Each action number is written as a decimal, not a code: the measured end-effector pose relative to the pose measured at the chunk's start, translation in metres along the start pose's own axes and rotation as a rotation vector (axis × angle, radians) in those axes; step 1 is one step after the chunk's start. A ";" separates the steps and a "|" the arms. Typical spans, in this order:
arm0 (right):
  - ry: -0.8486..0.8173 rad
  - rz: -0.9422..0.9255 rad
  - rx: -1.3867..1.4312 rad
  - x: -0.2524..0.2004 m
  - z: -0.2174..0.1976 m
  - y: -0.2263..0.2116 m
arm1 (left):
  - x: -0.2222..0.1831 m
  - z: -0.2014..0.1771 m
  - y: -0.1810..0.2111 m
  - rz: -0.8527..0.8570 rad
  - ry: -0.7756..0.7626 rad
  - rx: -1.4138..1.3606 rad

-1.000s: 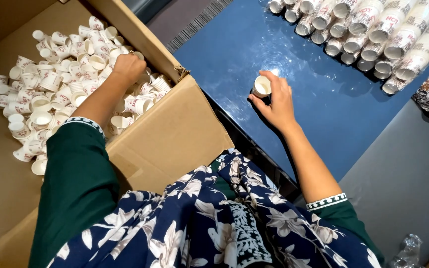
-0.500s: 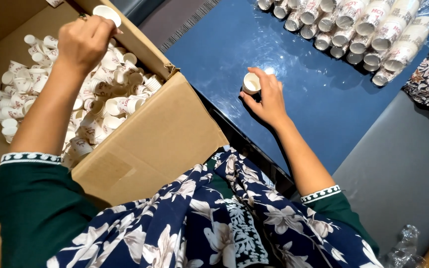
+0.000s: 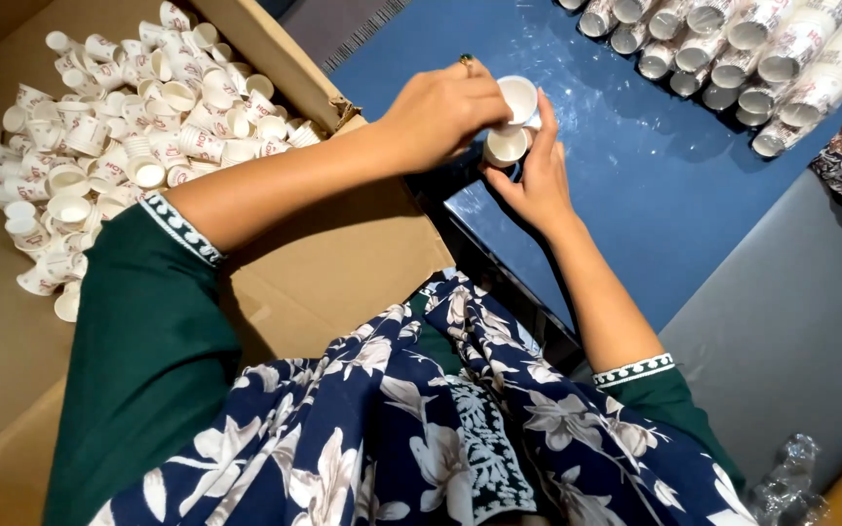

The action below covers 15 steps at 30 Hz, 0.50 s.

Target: Stacking small paper cups from a large box onto a table and wrapping a stack in plastic.

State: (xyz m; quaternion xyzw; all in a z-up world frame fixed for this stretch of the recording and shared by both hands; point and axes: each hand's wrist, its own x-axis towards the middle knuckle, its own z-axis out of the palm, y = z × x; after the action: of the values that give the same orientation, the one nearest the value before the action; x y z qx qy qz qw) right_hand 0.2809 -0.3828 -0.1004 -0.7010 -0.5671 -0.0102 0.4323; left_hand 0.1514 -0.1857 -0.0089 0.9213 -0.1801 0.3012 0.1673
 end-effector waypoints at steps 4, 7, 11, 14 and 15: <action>-0.048 0.128 0.107 -0.001 0.000 0.002 | -0.010 0.029 -0.009 -0.040 -0.112 0.011; -0.032 -0.008 -0.173 -0.001 -0.001 0.000 | -0.010 0.031 -0.009 0.006 -0.120 -0.055; -0.074 0.013 -0.230 -0.001 0.001 0.003 | -0.011 0.045 -0.013 -0.005 -0.141 -0.199; -0.057 0.060 -0.091 -0.002 0.001 0.002 | -0.013 0.055 -0.007 -0.075 -0.227 -0.214; -0.081 0.164 0.058 -0.001 0.001 0.002 | -0.014 0.057 -0.005 -0.099 -0.262 -0.201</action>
State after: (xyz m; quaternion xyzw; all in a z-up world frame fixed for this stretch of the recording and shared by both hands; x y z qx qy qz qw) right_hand 0.2817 -0.3832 -0.1025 -0.7320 -0.5250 0.0700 0.4285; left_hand 0.1714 -0.2018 -0.0618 0.9390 -0.1840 0.1505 0.2485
